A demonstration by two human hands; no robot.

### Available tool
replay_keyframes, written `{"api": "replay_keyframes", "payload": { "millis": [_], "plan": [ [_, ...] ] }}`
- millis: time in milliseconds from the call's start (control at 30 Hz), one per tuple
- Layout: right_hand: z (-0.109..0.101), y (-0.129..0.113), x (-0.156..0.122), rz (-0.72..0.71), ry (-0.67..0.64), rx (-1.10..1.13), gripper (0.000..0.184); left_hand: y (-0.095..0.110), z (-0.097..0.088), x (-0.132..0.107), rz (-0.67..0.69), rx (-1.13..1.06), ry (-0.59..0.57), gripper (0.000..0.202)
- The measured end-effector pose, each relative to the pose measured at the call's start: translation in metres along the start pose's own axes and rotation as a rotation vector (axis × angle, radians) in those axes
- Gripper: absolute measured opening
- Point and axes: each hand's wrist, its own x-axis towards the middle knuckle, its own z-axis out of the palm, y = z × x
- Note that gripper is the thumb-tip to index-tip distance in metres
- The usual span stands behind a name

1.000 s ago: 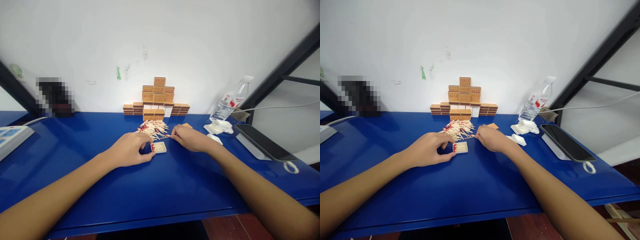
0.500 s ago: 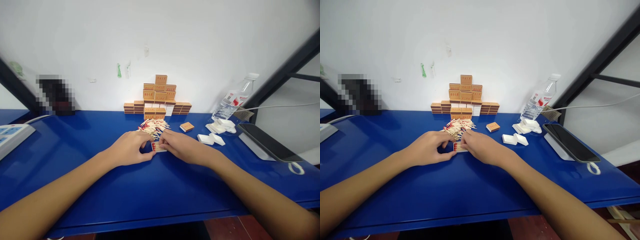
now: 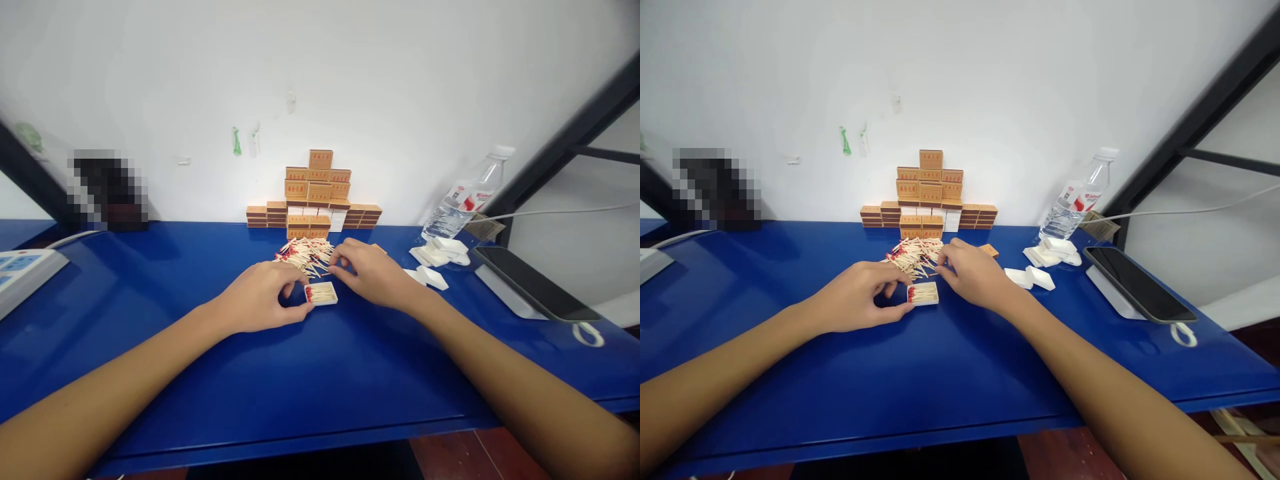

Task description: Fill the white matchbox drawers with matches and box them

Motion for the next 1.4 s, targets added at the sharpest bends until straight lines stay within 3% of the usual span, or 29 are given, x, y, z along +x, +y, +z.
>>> {"api": "replay_keyframes", "payload": {
  "millis": [200, 500, 800, 933, 1133, 1400],
  "plan": [
    [0.008, 0.014, 0.003, -0.02, -0.074, 0.101, 0.01, -0.001, 0.001, -0.001, -0.004, 0.01, -0.05, 0.025],
    [0.024, 0.008, 0.011, -0.008, -0.002, 0.117, 0.008, -0.003, 0.001, -0.001, 0.016, 0.021, -0.053, 0.024],
    [0.005, 0.015, 0.003, 0.039, -0.179, 0.035, 0.014, -0.004, -0.001, 0.0, 0.001, 0.037, -0.044, 0.025],
    [-0.005, 0.017, 0.001, 0.008, -0.184, 0.035, 0.017, -0.005, -0.001, 0.0, -0.014, 0.046, -0.039, 0.026],
    [-0.019, -0.001, -0.01, -0.072, -0.19, 0.096, 0.02, -0.005, 0.001, -0.001, -0.014, 0.061, -0.014, 0.025],
    [-0.009, -0.029, -0.014, -0.118, -0.266, 0.171, 0.016, -0.003, 0.0, -0.001, -0.01, 0.064, -0.02, 0.023]
  ]
}}
